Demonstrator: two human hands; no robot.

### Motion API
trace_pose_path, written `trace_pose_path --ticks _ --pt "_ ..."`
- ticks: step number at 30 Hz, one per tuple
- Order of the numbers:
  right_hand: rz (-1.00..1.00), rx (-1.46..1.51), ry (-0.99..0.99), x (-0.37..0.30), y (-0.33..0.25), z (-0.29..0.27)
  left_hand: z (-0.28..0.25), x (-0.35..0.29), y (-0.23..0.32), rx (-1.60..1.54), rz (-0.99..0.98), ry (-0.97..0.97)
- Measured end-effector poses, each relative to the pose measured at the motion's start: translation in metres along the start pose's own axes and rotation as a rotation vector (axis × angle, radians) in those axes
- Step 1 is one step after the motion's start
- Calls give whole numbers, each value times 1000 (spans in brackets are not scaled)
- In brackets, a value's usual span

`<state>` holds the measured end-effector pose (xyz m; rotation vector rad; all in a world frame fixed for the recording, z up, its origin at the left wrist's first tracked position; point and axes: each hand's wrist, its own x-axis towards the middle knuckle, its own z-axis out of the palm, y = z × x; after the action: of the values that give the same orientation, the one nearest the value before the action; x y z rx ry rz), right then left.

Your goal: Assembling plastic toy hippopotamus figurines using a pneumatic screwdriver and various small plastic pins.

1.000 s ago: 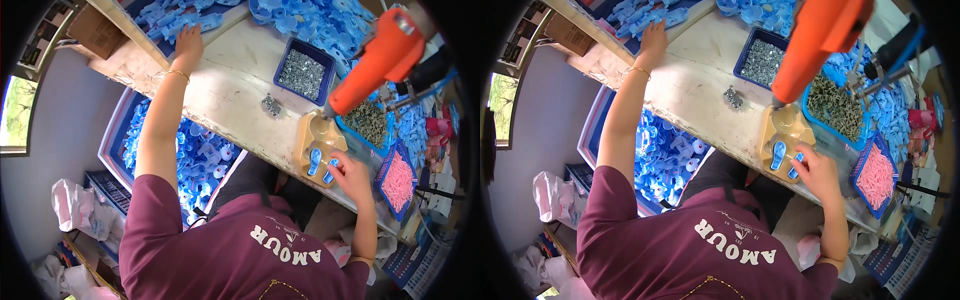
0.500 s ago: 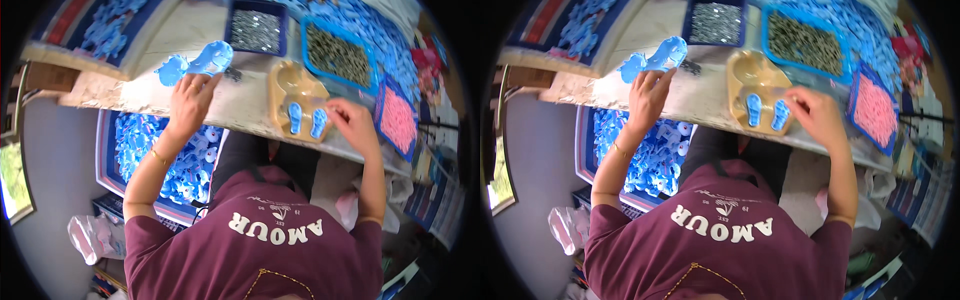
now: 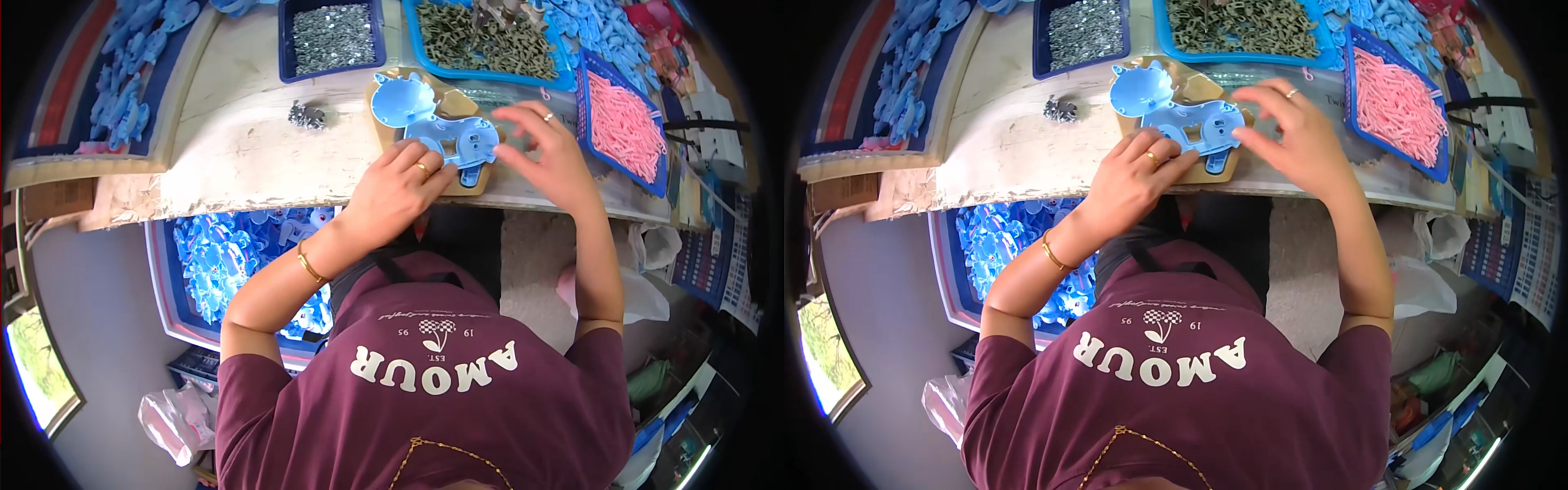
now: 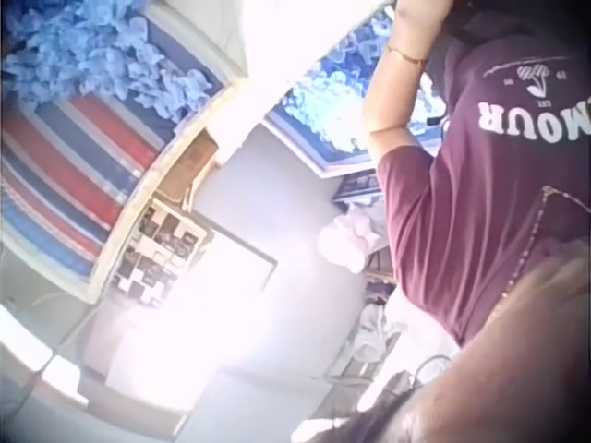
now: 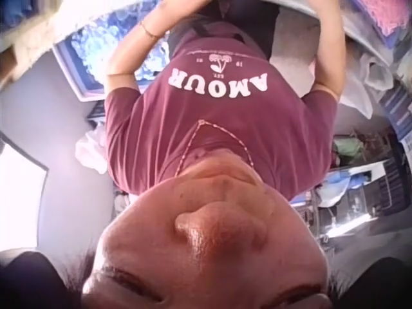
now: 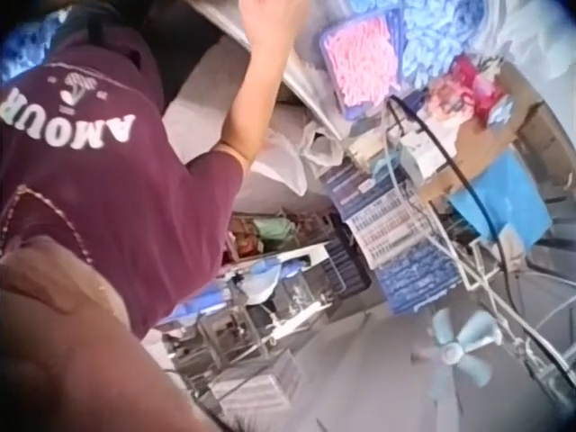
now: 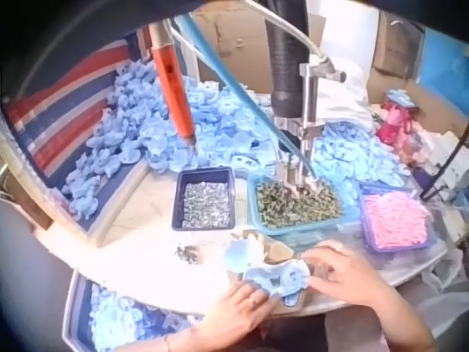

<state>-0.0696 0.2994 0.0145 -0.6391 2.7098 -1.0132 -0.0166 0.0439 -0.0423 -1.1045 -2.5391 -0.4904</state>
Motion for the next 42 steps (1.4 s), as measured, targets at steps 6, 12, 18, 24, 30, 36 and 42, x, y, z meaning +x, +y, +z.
trace_pose_path --ticks 6,12,18,24,30,36,42 --pt "-258 -132 23 5 17 18 8 2 -5 -20 -16 54" --pt "-314 -283 90 8 19 23 8 19 -4 -98 -215 125" --pt "-287 -352 96 4 14 27 19 23 -6 -82 -267 97" --pt "-252 -340 73 5 16 28 21 24 -8 -89 -275 92" --pt "-75 -13 -24 54 44 -11 22 21 -4 -53 -295 56" --pt "-122 -323 219 137 105 -2 21 23 -4 -21 -298 47" --pt "-41 57 169 155 121 -20 22 25 -3 -51 -296 50"
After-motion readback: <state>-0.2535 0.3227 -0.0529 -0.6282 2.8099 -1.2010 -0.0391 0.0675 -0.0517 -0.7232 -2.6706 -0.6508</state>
